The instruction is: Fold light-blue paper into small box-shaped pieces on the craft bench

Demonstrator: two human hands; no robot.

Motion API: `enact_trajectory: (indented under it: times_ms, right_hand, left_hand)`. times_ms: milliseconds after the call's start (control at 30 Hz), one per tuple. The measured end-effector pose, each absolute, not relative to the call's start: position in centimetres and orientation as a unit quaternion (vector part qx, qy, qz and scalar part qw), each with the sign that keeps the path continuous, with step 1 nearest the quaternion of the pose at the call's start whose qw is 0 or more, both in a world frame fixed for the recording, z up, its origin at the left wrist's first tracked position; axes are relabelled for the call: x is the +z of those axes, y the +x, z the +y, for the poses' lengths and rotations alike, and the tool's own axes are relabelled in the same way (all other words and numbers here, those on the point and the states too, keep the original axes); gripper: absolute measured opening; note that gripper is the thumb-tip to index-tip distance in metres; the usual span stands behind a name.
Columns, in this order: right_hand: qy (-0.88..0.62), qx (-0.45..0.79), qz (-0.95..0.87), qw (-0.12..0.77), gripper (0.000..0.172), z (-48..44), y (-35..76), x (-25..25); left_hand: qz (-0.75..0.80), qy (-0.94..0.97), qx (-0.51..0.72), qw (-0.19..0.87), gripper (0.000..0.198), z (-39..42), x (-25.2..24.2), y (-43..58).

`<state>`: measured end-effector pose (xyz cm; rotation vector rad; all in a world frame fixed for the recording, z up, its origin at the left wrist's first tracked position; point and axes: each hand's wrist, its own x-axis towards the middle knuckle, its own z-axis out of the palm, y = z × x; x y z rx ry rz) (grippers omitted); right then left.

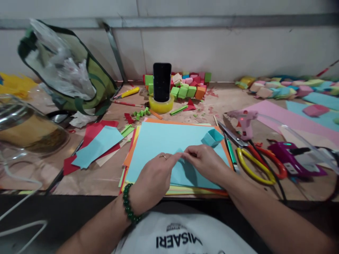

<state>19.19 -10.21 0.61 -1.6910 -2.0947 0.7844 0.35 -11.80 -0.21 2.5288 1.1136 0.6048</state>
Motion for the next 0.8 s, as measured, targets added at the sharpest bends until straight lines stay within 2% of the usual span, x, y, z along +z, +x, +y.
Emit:
enact_trajectory:
  times_ms: [133,267,367,533,667,800]
  right_hand:
    - [-0.626,0.197,-0.747,0.104,0.027,-10.5,18.7,0.6]
    - [-0.651,0.114,-0.749,0.058,0.025,-11.1,18.3,0.8]
    - [-0.669,0.091,-0.737,0.043,0.020,-11.3,18.0,0.9]
    - [-0.672,0.081,-0.735,0.041,0.023,-11.1,18.0,0.8]
    - [-0.585,0.036,-0.803,0.109,0.012,-11.5,19.3,0.6]
    - [-0.376,0.025,-0.899,0.224,0.026,-13.2,20.6,0.7]
  left_hand:
    - [0.374,0.903,0.167,0.129,0.047,-12.1,-0.8,0.1]
    - [0.369,0.911,0.161,0.093,0.033,-12.5,-0.9,-0.3]
    - [0.360,0.916,0.163,0.074,0.028,-12.7,-1.0,-0.7]
    - [0.325,0.936,0.128,0.031,0.034,-13.0,-1.5,-1.5]
    - [0.309,0.946,0.102,0.013,0.037,-13.3,-1.4,-1.7]
    - [0.323,0.937,0.118,0.054,0.030,-13.1,-0.8,-1.6]
